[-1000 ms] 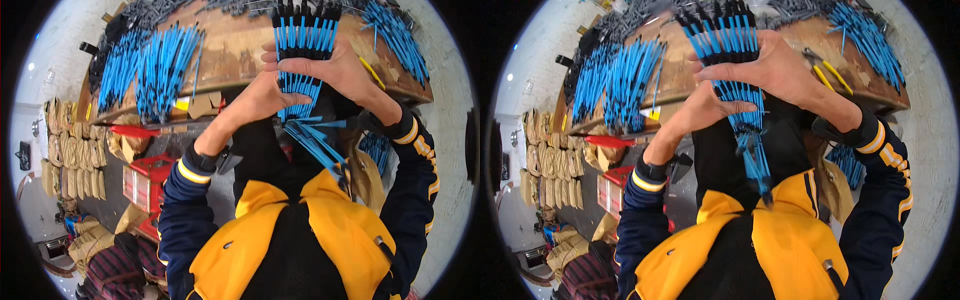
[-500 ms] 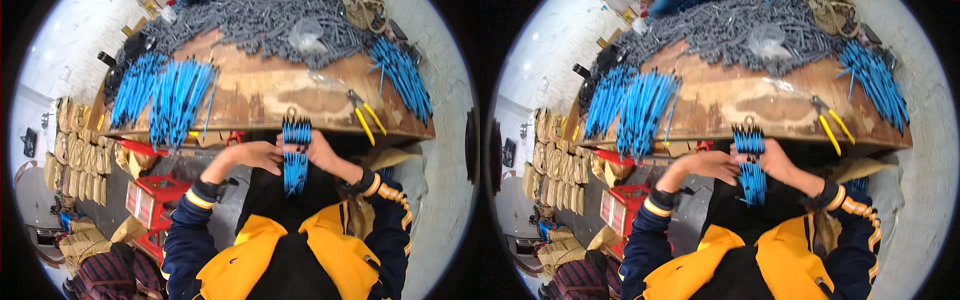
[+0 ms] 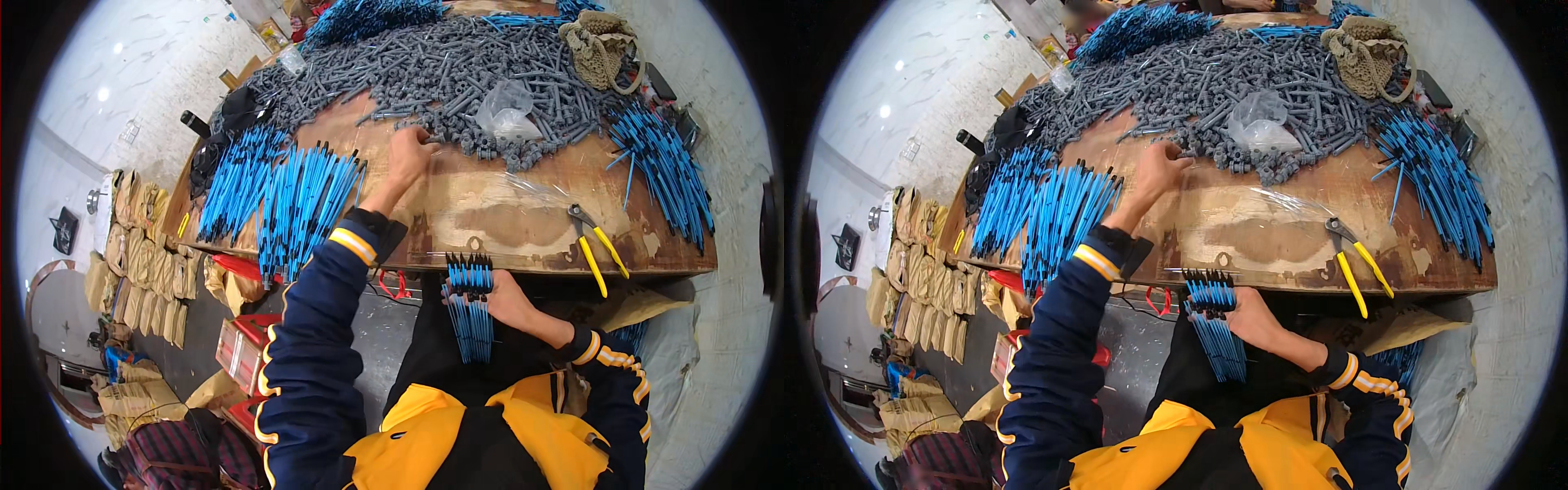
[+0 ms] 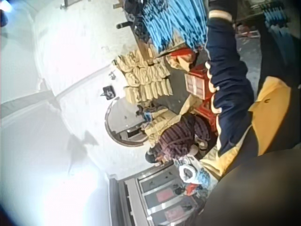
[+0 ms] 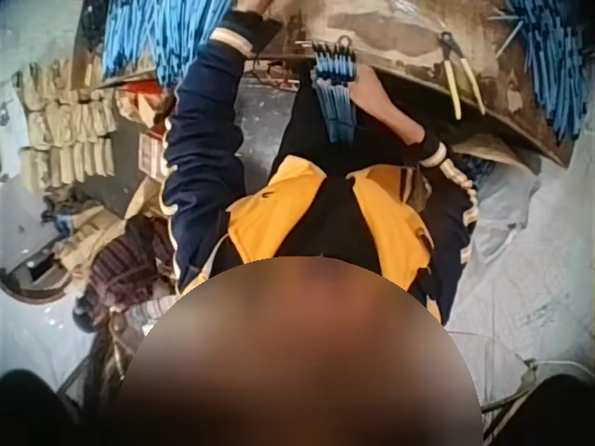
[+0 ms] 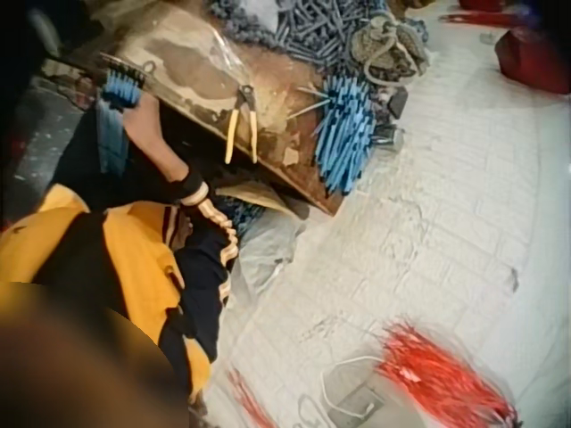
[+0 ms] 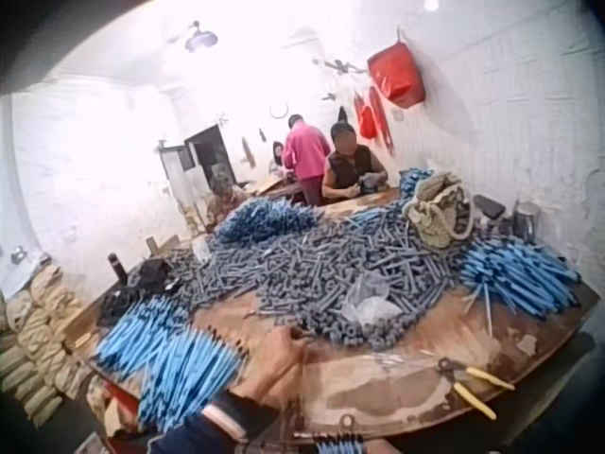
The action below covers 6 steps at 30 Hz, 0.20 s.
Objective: Assembling small blue electronic components with wires and using pliers to secure or adjust them on a production workbench.
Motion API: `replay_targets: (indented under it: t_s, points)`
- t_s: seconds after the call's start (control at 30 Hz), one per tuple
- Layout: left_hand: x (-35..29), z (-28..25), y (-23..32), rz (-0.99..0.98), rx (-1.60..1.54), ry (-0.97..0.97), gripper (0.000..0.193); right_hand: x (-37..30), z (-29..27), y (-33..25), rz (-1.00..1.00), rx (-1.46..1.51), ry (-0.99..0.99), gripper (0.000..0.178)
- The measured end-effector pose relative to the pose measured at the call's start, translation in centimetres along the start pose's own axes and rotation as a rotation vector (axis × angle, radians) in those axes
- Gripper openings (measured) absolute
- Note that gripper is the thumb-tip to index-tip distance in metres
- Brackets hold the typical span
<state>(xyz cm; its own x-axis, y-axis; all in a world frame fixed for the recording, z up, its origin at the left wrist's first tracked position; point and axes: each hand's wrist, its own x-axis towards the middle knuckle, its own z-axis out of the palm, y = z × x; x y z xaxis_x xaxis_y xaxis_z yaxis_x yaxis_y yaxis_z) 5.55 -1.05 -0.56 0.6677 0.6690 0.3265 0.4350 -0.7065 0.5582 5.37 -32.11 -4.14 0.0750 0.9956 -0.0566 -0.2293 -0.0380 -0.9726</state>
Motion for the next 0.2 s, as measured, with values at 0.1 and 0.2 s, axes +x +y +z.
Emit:
replay_targets:
  t_s: [0.1,0.2]
  points:
    - [-1.9,-2.8,1.7,0.077,-0.04,-0.134,0.03,-0.5,-0.6,0.9,-0.032,0.054,0.023,0.032]
    - [-6.1,-5.8,1.7,0.269,0.301,-0.188,0.034,-0.5,-0.5,1.6,-0.042,0.184,0.002,0.03]
